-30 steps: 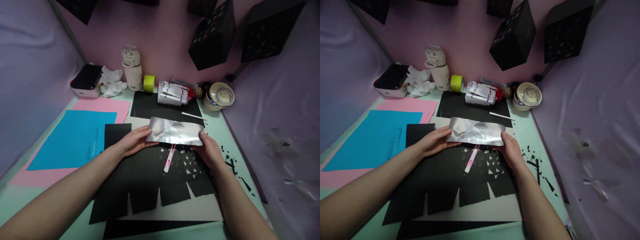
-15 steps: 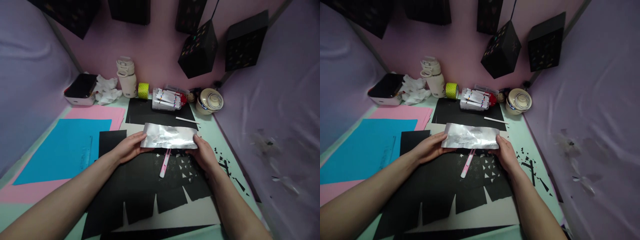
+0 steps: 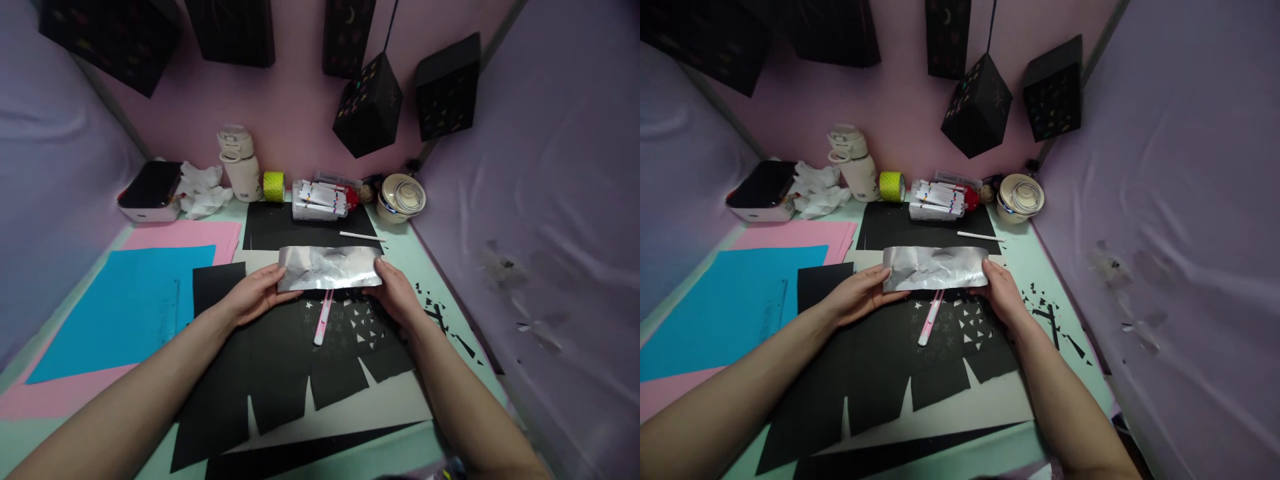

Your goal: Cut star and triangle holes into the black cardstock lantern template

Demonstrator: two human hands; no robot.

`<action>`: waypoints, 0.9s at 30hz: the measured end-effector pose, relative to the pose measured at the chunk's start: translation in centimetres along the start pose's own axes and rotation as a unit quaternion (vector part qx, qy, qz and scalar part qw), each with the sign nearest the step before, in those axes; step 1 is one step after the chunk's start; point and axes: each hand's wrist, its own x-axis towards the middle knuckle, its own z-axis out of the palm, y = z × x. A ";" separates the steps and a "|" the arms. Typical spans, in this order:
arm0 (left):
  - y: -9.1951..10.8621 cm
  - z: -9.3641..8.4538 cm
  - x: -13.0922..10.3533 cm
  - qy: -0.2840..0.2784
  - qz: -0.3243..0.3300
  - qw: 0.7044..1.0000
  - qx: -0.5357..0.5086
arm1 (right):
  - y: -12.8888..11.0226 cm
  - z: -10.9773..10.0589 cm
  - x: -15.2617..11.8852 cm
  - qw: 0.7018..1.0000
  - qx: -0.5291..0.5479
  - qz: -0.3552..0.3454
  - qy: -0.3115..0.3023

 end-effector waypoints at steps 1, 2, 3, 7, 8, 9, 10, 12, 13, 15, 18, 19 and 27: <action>0.0 0.0 0.0 -0.001 0.001 1.000 0.003 | 0.0 0.0 0.0 1.000 0.004 -0.001 -0.002; 0.0 0.1 -0.1 -0.002 0.003 1.000 0.006 | 0.1 -0.1 0.1 1.000 0.006 -0.002 -0.005; 0.0 0.1 -0.1 -0.003 0.005 1.000 0.008 | 0.2 -0.2 0.2 1.000 0.007 -0.005 -0.007; -0.1 0.1 -0.1 -0.009 0.013 1.000 0.016 | 0.3 -0.4 0.3 1.000 0.006 -0.018 -0.013; -0.2 0.1 -0.1 -0.010 0.015 1.000 0.018 | 0.3 -0.4 0.4 1.000 0.007 -0.022 -0.015; -0.2 0.1 -0.1 -0.010 0.018 1.000 0.020 | 0.3 -0.5 0.4 0.999 0.008 -0.027 -0.017; -0.3 0.2 -0.1 -0.011 0.021 0.999 0.022 | 0.3 -0.5 0.4 0.999 0.009 -0.032 -0.020; -0.3 0.2 -0.1 -0.012 0.028 0.999 0.026 | 0.3 -0.5 0.4 0.999 0.006 -0.042 -0.023; -0.3 0.3 -0.2 -0.013 0.032 0.999 0.028 | 0.3 -0.5 0.4 0.999 0.005 -0.047 -0.023; 0.0 0.5 -0.3 -0.016 0.038 0.999 0.035 | 0.3 -0.6 0.5 0.998 0.006 -0.058 -0.025; 0.8 1.0 -0.8 -0.021 0.039 0.998 0.051 | 0.3 -0.5 0.5 0.997 0.011 -0.075 -0.032; 1.1 1.1 -1.0 -0.022 0.039 0.997 0.058 | 0.2 -0.4 0.4 0.996 0.013 -0.080 -0.037; 1.6 2.8 -4.6 0.001 0.082 0.991 0.109 | -1.0 0.6 -1.4 0.991 0.032 -0.114 -0.065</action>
